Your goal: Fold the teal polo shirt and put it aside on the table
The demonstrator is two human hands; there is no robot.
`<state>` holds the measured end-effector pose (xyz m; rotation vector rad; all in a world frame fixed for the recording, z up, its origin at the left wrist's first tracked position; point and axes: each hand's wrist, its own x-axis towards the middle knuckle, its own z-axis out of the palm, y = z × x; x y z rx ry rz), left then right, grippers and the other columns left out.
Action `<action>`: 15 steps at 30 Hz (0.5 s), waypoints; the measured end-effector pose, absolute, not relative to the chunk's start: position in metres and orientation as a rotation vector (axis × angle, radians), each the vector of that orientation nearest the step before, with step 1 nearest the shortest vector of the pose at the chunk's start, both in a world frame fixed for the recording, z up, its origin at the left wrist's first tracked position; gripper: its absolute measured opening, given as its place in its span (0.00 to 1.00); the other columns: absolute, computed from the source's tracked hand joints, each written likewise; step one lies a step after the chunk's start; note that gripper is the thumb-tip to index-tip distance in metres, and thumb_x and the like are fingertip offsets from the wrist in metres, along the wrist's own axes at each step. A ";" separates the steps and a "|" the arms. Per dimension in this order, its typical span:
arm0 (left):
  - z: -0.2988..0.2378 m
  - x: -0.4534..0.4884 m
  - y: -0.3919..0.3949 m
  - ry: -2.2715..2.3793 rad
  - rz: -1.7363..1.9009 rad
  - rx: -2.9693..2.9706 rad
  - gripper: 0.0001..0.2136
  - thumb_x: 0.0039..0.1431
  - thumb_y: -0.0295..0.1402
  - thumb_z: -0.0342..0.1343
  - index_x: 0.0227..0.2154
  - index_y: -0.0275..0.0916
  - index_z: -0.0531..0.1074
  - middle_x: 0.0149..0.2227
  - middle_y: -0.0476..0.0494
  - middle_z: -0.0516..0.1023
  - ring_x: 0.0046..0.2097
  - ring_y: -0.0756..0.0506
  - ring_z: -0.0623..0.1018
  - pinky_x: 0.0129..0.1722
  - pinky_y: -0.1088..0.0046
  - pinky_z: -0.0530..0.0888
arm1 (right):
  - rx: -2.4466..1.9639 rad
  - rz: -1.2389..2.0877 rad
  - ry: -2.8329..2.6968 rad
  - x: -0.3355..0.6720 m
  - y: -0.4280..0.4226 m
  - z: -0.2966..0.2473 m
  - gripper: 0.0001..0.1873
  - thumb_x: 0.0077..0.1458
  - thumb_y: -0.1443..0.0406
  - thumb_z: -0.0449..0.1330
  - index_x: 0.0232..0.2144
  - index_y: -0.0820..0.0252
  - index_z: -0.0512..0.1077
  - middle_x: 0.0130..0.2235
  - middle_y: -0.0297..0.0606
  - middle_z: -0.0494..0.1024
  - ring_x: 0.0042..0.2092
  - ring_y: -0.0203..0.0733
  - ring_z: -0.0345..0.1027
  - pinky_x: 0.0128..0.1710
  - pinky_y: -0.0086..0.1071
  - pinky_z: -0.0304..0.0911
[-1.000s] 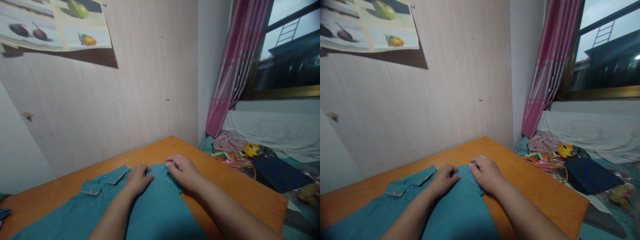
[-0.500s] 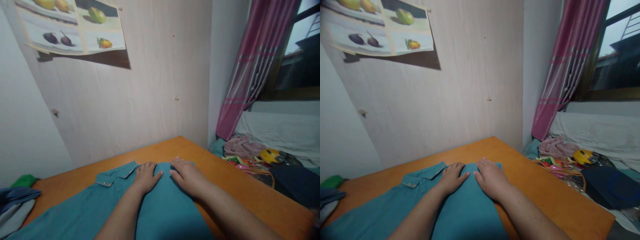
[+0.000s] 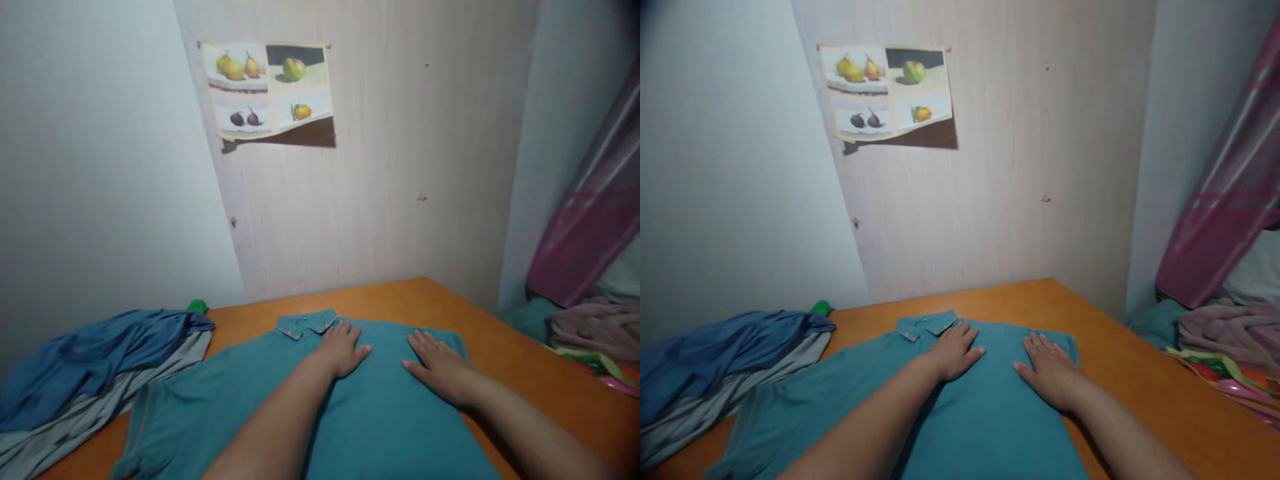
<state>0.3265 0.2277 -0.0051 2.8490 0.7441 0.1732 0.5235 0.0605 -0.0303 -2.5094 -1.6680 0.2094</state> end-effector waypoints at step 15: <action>0.033 0.091 0.257 1.513 0.745 2.820 0.14 0.65 0.34 0.49 0.49 0.41 0.75 0.53 0.38 0.77 0.57 0.39 0.71 0.60 0.58 0.64 | -2.175 -0.074 -1.643 0.608 0.088 -0.134 0.47 0.54 0.37 0.47 0.62 0.64 0.69 0.67 0.58 0.59 0.68 0.63 0.49 0.65 0.51 0.51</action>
